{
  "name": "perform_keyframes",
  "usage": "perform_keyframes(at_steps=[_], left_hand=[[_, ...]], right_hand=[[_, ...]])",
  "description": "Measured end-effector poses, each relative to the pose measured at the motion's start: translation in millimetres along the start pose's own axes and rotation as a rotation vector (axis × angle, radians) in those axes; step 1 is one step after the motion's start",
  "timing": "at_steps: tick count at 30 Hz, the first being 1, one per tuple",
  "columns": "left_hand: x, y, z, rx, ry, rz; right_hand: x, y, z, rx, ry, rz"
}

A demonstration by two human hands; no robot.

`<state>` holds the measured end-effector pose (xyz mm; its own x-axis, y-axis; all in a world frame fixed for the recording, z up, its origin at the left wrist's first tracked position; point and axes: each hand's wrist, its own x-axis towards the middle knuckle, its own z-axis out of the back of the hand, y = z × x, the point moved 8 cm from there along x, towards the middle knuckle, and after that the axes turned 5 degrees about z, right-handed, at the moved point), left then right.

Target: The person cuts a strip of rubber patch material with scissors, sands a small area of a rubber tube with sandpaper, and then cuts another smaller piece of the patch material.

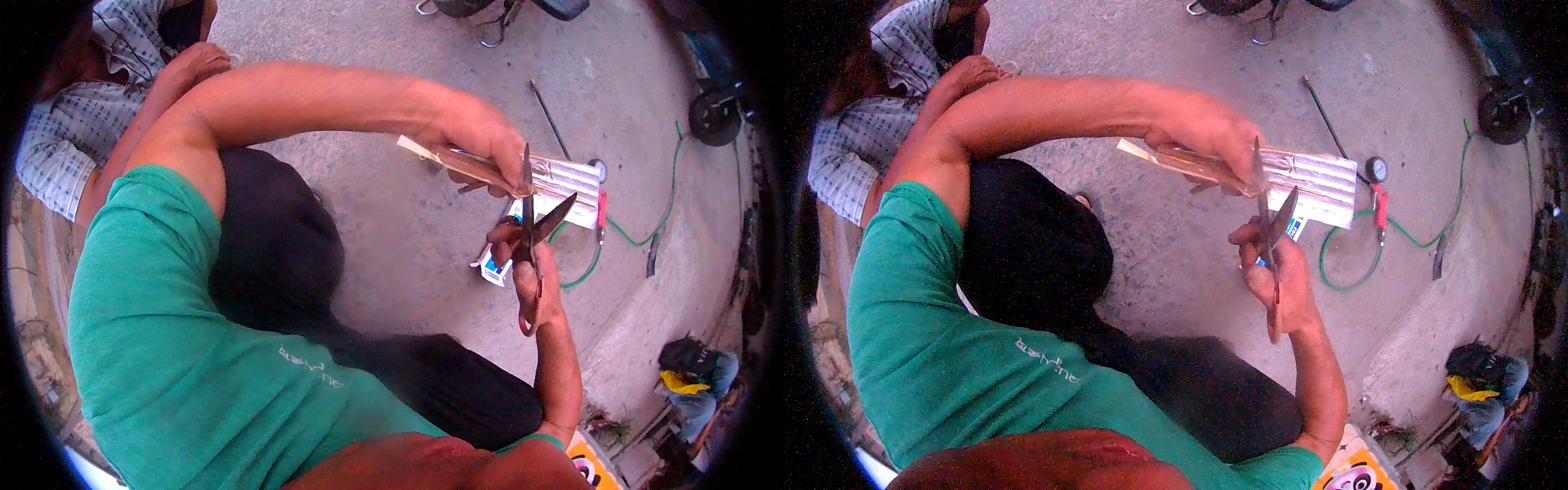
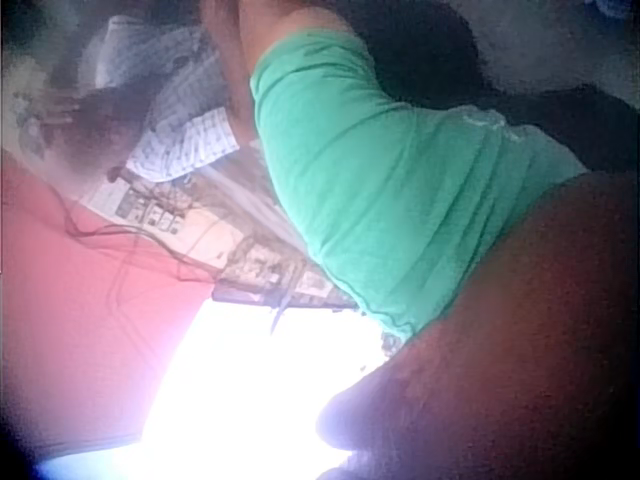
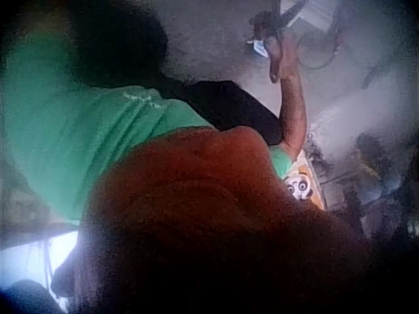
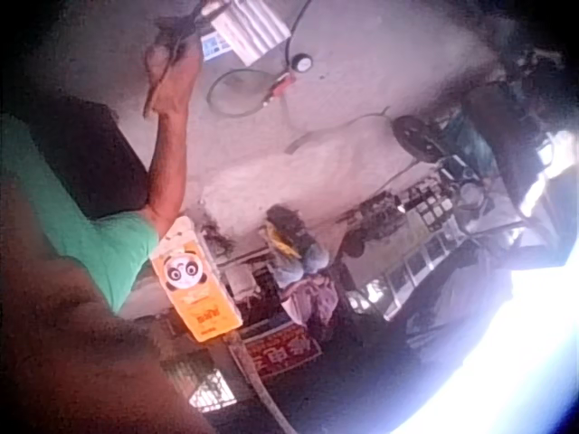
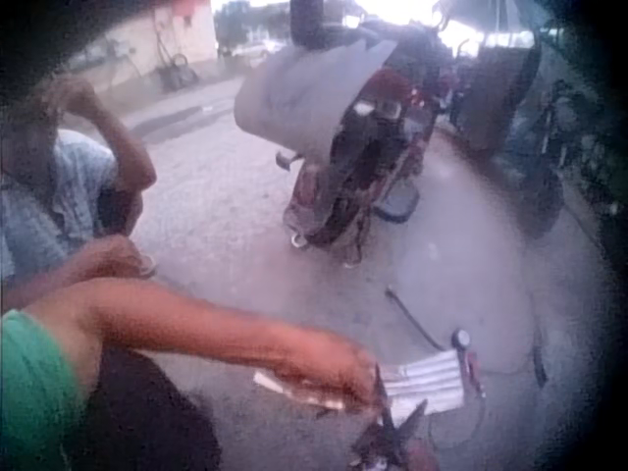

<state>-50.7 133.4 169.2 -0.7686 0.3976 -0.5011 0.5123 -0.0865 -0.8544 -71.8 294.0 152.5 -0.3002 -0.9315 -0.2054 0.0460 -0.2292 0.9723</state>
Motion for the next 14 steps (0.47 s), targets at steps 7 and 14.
perform_keyframes(at_steps=[7,14], left_hand=[[-11,-13,4,0.266,-0.074,-0.029],[-16,6,-3,0.006,0.035,-0.095]], right_hand=[[-10,-6,-2,0.067,-0.005,-0.033],[-31,-14,-30,0.381,0.052,-0.257]])
